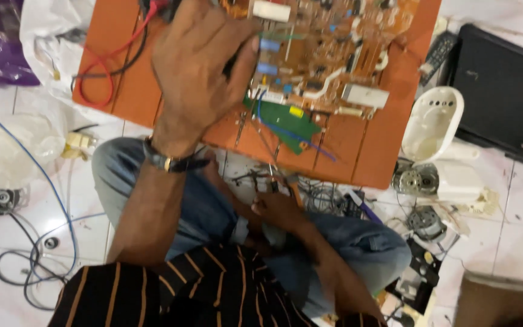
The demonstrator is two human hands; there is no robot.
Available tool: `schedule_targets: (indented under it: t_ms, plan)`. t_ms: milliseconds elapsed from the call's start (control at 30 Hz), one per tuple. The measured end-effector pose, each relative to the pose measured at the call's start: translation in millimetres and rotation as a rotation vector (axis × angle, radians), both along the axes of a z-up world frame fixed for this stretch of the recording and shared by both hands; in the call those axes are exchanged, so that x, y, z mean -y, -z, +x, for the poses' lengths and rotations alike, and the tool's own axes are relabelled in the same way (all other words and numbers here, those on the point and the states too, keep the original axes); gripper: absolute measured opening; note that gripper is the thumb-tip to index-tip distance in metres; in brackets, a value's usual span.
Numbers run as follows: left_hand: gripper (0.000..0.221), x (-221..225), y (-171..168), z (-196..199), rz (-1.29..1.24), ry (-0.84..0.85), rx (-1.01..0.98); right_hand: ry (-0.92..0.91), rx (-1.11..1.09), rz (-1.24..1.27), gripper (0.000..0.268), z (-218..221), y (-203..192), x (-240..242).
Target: The person sits on the floor at a low table with a television main board. The person strips insulation from wire ends by hand, twists the strands, connects the wires to a small green circuit board, and touches the board's terminals with multimeter probes to test it.
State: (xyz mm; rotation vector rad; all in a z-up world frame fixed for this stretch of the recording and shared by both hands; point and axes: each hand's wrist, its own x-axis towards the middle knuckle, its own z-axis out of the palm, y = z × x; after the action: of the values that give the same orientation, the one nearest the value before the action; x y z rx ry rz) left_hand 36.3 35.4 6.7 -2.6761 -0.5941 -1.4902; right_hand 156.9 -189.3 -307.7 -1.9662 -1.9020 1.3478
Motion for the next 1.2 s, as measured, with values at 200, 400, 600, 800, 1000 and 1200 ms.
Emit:
schedule_targets:
  t_ms: [200,400,600,800,1000,1200]
  plan:
    - [0.008,-16,29,-7,0.113,-0.141,0.023,-0.004,-0.184,0.069,0.027,6,-10,-3]
    - [0.006,0,30,-13,0.027,-0.039,0.080,0.033,-0.002,-0.088,0.036,5,-6,-9]
    - [0.006,6,18,-24,-0.040,0.032,0.128,0.032,-0.113,0.122,0.027,14,-1,-6]
    - [0.035,31,11,-46,-0.132,0.077,0.025,0.069,-0.050,0.061,0.030,17,0,-11]
    - [0.035,32,24,-99,-0.121,-0.003,0.026,0.229,-0.339,0.085,0.020,23,4,-5]
    - [0.027,3,40,-190,-0.314,-0.272,0.230,0.217,-0.154,-0.058,0.028,5,-55,-15]
